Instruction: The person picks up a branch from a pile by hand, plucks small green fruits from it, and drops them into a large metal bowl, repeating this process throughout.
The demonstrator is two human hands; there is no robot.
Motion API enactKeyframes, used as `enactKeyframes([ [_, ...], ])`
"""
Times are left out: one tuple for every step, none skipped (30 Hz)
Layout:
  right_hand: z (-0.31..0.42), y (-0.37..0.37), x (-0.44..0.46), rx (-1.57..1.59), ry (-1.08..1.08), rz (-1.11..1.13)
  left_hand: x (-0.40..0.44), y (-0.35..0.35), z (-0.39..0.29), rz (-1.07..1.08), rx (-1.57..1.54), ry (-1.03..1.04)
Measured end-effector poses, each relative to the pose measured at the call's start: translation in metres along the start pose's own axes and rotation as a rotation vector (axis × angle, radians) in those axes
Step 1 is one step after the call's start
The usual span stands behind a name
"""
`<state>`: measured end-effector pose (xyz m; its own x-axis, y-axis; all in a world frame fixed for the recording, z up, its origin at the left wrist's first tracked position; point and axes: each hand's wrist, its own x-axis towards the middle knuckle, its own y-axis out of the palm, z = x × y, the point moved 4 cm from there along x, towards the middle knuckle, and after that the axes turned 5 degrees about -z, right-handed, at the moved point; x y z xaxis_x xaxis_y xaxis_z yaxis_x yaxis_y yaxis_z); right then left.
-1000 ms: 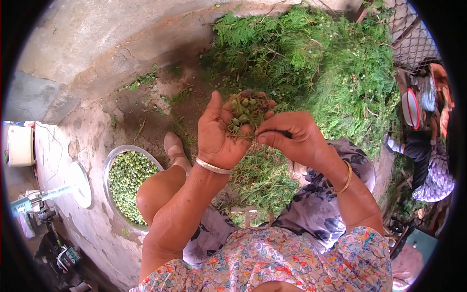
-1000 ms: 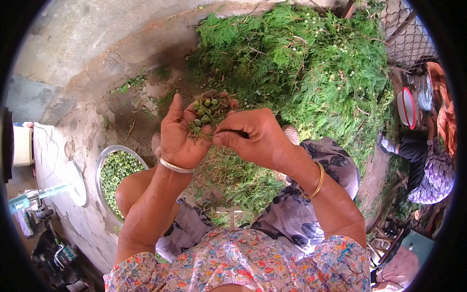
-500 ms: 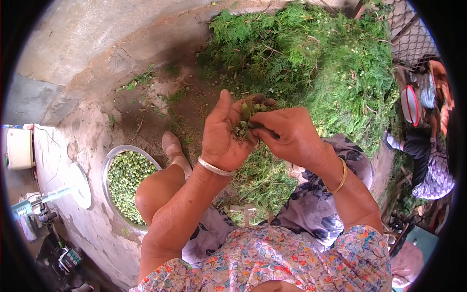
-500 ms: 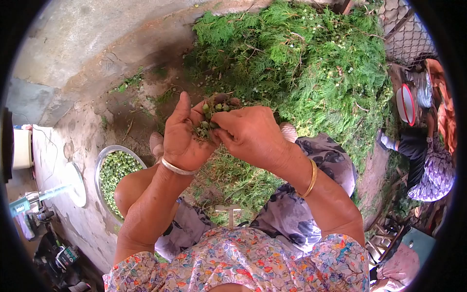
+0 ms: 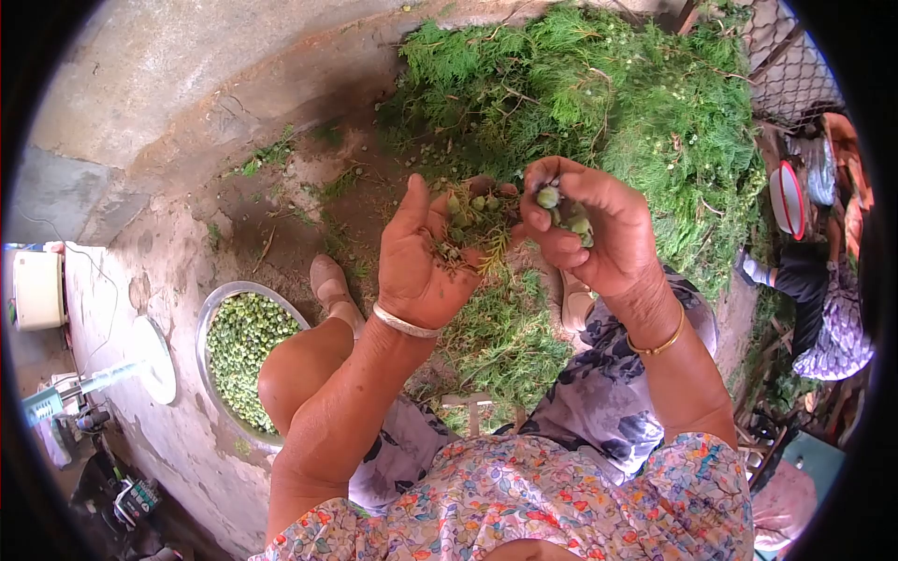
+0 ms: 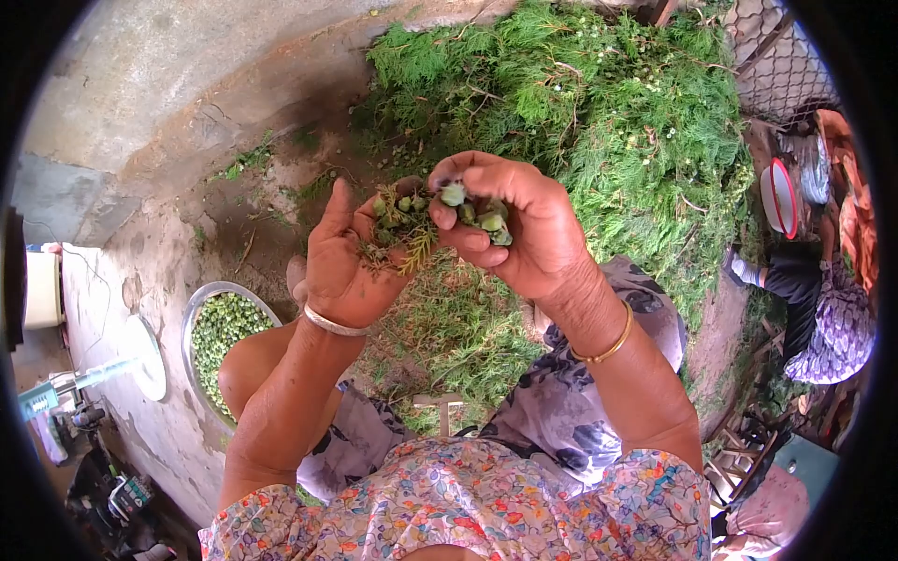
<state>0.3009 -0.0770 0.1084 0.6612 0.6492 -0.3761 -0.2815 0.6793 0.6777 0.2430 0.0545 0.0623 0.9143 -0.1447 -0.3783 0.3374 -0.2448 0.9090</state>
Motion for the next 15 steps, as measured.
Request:
enactKeyframes([
  [0.001,0.002,-0.001,0.019,-0.003,-0.046,0.0,0.001,0.0,0.028,-0.004,-0.007],
  [0.001,0.003,-0.002,0.037,-0.007,-0.093,0.0,0.002,0.001,0.055,-0.008,-0.015],
  [0.0,0.003,-0.001,0.037,-0.007,-0.095,0.0,0.002,0.001,0.056,-0.009,-0.017],
  [0.003,0.0,-0.001,-0.295,-0.132,-0.19,0.0,0.002,0.002,0.042,-0.005,-0.02],
  [0.006,-0.001,-0.001,-0.627,-0.256,-0.282,0.0,0.001,0.002,0.027,-0.002,-0.023],
  [-0.001,0.0,0.001,-0.627,-0.256,-0.283,0.0,-0.001,0.002,0.028,-0.002,-0.024],
  [-0.005,0.003,0.001,-0.796,-0.429,-0.294,0.0,-0.004,0.002,0.035,-0.022,-0.037],
  [-0.007,0.005,0.0,-0.963,-0.604,-0.302,0.001,-0.005,0.003,0.043,-0.042,-0.049],
  [-0.009,0.003,0.002,-1.118,-0.669,-0.288,0.001,-0.005,0.003,0.043,-0.042,-0.051],
  [-0.009,0.001,0.002,-1.118,-0.669,-0.29,0.001,-0.005,0.004,0.03,-0.033,-0.061],
  [-0.009,0.003,0.002,-1.268,-0.689,-0.271,0.001,-0.006,0.004,0.018,-0.025,-0.07],
  [-0.01,0.005,0.003,-1.418,-0.707,-0.249,0.001,-0.006,0.005,0.018,-0.025,-0.07],
  [-0.01,0.005,0.003,-1.418,-0.708,-0.248,0.002,-0.006,0.006,-0.005,-0.023,-0.059],
  [-0.01,0.001,0.004,-1.259,-0.652,-0.274,0.002,-0.006,0.005,-0.028,-0.021,-0.048],
  [-0.01,0.0,0.005,-1.099,-0.595,-0.298,0.001,-0.007,0.004,-0.028,-0.021,-0.047],
])
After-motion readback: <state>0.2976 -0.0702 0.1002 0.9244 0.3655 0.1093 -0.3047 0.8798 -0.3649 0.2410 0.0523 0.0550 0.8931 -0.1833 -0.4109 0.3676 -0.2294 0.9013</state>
